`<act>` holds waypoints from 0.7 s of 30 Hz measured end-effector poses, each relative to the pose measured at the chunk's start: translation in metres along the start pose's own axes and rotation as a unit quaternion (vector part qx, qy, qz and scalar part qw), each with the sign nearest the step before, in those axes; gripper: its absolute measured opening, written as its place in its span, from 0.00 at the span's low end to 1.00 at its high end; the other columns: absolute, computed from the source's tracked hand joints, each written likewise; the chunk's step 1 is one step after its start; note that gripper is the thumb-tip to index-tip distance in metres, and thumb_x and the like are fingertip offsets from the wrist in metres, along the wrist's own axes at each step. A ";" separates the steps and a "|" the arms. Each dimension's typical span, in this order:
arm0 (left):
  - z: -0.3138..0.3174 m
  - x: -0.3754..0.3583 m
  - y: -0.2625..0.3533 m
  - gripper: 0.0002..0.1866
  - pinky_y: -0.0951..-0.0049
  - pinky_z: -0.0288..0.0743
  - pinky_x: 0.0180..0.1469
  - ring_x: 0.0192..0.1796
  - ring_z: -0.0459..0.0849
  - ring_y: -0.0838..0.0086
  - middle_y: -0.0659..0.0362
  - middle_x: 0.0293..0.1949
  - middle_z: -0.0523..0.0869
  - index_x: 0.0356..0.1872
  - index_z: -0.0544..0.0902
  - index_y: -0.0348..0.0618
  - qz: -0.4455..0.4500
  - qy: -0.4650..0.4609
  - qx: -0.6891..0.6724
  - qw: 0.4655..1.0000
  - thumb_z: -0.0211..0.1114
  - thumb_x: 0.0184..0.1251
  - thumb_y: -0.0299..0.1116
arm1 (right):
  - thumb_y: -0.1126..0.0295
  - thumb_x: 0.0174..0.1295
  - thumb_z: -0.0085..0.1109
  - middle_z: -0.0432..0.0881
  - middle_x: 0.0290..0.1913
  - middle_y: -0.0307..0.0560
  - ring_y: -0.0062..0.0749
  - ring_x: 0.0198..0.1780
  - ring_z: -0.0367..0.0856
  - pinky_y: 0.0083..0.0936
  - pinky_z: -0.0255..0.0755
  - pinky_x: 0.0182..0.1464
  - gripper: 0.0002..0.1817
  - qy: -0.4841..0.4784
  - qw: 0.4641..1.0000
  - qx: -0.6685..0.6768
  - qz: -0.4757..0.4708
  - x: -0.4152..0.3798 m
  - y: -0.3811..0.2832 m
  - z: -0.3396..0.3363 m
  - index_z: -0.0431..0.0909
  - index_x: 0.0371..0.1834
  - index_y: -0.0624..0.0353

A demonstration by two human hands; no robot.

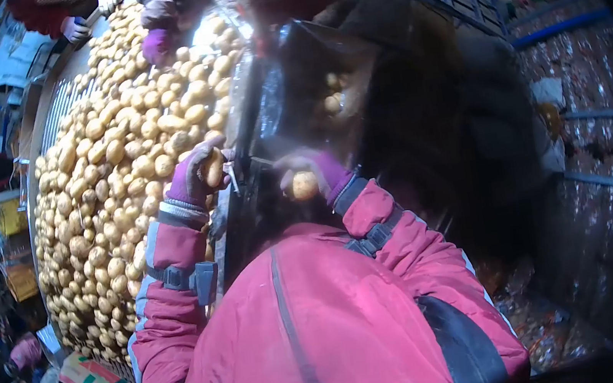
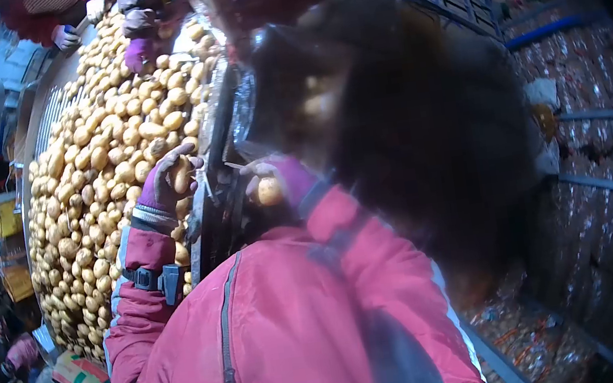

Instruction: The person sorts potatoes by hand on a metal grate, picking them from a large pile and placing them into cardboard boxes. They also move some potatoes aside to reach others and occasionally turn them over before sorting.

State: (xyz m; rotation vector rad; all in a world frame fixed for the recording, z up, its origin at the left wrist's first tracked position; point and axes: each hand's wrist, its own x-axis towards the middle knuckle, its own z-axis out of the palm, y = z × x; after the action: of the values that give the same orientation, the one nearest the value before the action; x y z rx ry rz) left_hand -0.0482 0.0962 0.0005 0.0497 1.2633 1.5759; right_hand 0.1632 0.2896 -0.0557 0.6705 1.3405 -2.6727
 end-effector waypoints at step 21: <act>0.055 0.005 -0.055 0.24 0.73 0.78 0.56 0.54 0.83 0.73 0.55 0.53 0.86 0.66 0.76 0.37 -0.003 -0.004 0.383 0.924 0.63 0.74 0.38 | 0.57 0.77 0.44 0.76 0.65 0.53 0.35 0.66 0.72 0.33 0.65 0.69 0.26 0.517 0.825 -0.097 -0.206 -0.180 -0.113 -0.247 0.72 0.70 0.62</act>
State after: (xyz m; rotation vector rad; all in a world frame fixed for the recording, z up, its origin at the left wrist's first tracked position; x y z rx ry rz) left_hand 0.0194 0.1298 -0.0177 0.5443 1.8006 0.9860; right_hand 0.3817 0.5290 -0.0261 2.2163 2.1073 -2.3590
